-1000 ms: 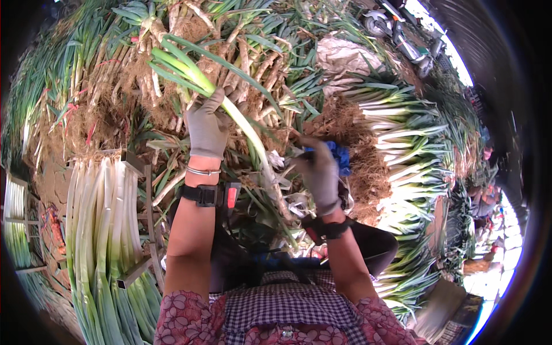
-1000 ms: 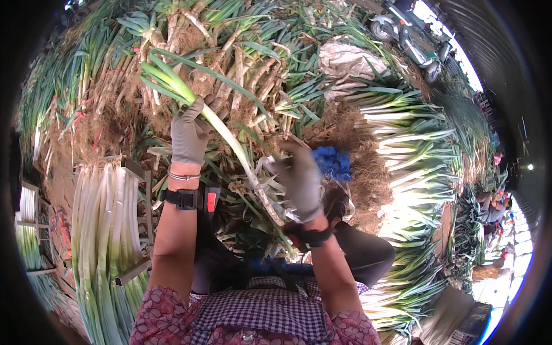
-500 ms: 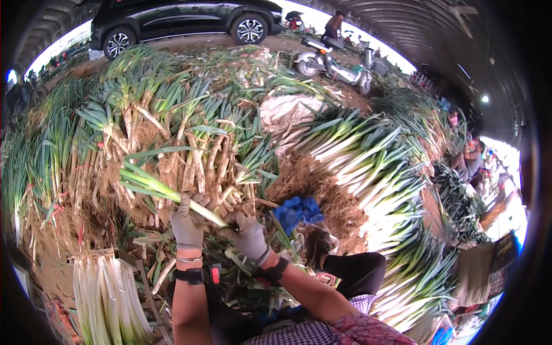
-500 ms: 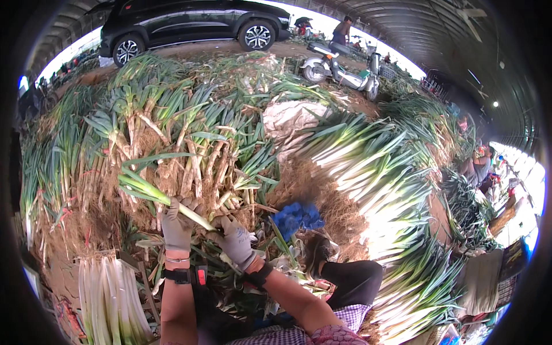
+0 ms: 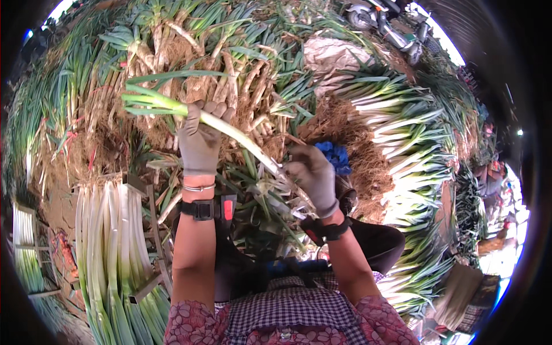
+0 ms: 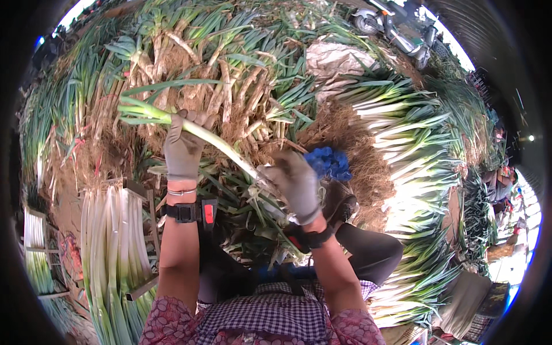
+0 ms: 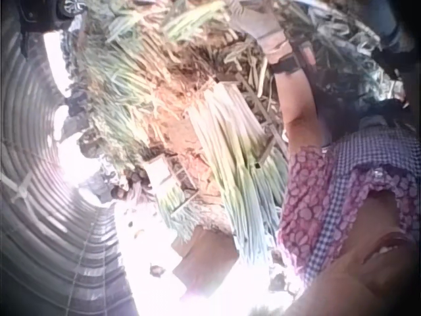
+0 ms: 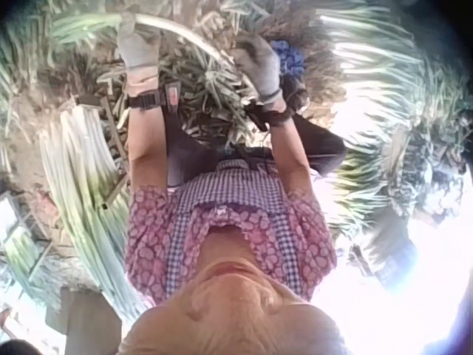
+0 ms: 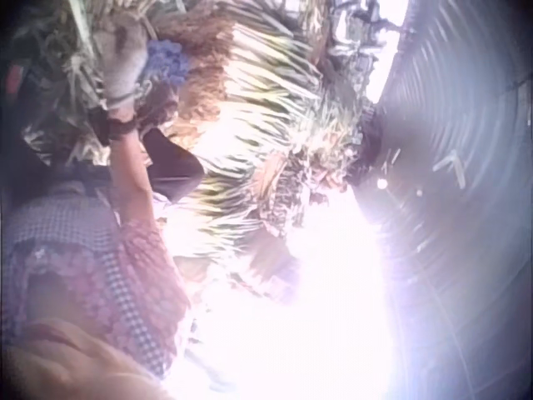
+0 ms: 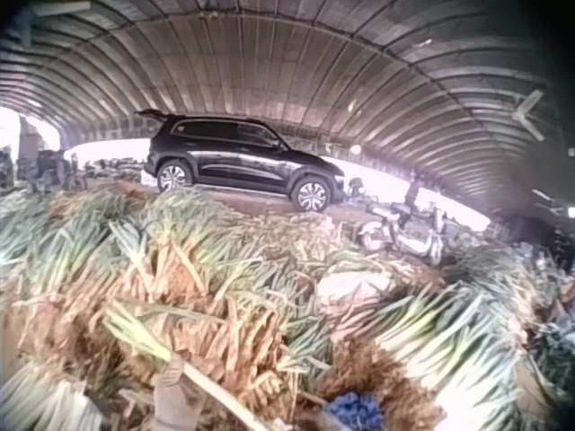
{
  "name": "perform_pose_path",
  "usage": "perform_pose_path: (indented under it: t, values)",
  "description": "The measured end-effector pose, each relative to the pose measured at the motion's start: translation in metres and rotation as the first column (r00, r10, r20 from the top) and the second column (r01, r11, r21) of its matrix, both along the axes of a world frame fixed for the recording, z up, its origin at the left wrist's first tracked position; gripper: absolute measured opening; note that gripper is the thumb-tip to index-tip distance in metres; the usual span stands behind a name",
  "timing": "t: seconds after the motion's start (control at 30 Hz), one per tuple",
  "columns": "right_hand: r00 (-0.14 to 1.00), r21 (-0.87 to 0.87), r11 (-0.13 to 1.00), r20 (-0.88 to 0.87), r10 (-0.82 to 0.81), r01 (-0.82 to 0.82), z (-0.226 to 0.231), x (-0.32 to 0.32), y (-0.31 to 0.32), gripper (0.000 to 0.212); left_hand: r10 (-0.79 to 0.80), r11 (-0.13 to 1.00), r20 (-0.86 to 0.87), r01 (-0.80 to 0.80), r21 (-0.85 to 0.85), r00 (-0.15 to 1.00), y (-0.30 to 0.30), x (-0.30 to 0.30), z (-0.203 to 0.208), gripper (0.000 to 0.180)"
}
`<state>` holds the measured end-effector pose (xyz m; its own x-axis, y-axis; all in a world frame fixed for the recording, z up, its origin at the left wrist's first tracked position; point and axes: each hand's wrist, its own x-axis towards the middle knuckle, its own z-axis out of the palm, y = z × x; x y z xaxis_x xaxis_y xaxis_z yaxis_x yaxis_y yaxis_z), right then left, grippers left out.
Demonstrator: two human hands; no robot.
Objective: The person cleans leeks by hand, peeling away outer layers, wiping the stalks with a cloth, and shaking off dirt. They then place the cleaned leeks onto a pile before reaching for another one from a separate pile.
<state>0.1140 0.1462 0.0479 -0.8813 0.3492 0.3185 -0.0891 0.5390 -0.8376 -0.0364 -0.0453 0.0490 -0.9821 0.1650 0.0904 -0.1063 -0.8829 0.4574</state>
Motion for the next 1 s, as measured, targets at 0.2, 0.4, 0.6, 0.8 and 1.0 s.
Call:
perform_pose_path:
  t: [0.2, 0.4, 0.6, 0.8, 1.0]
  values:
    - [0.996, 0.010, 0.996, 0.003, 0.090, -0.090, -0.001, -0.039, -0.054, 0.033, -0.049, 0.999, -0.016, 0.049, -0.013, 0.999, 0.018, 0.017, 0.001, 0.032]
    - [0.990, -0.525, 0.851, 0.122, 0.067, 0.007, -0.024, -0.050, -0.048, 0.014, -0.127, 0.992, 0.081, 0.128, 0.001, 0.989, 0.027, 0.022, -0.002, 0.032]
    - [0.974, 0.050, 0.978, 0.097, -0.204, 0.200, -0.044, -0.084, -0.065, 0.012, -0.137, 0.990, -0.032, 0.136, -0.031, 0.990, 0.026, 0.030, 0.003, 0.027]
    - [0.964, -0.479, 0.862, 0.104, 0.245, -0.167, -0.012, -0.039, -0.041, 0.027, -0.162, 0.985, -0.145, 0.151, -0.085, 0.976, 0.014, 0.028, 0.018, 0.030]
    - [0.950, -0.382, 0.895, 0.111, 0.291, -0.229, 0.011, -0.031, -0.055, 0.030, -0.177, 0.978, -0.086, 0.185, 0.097, 0.981, 0.016, 0.017, 0.011, 0.029]
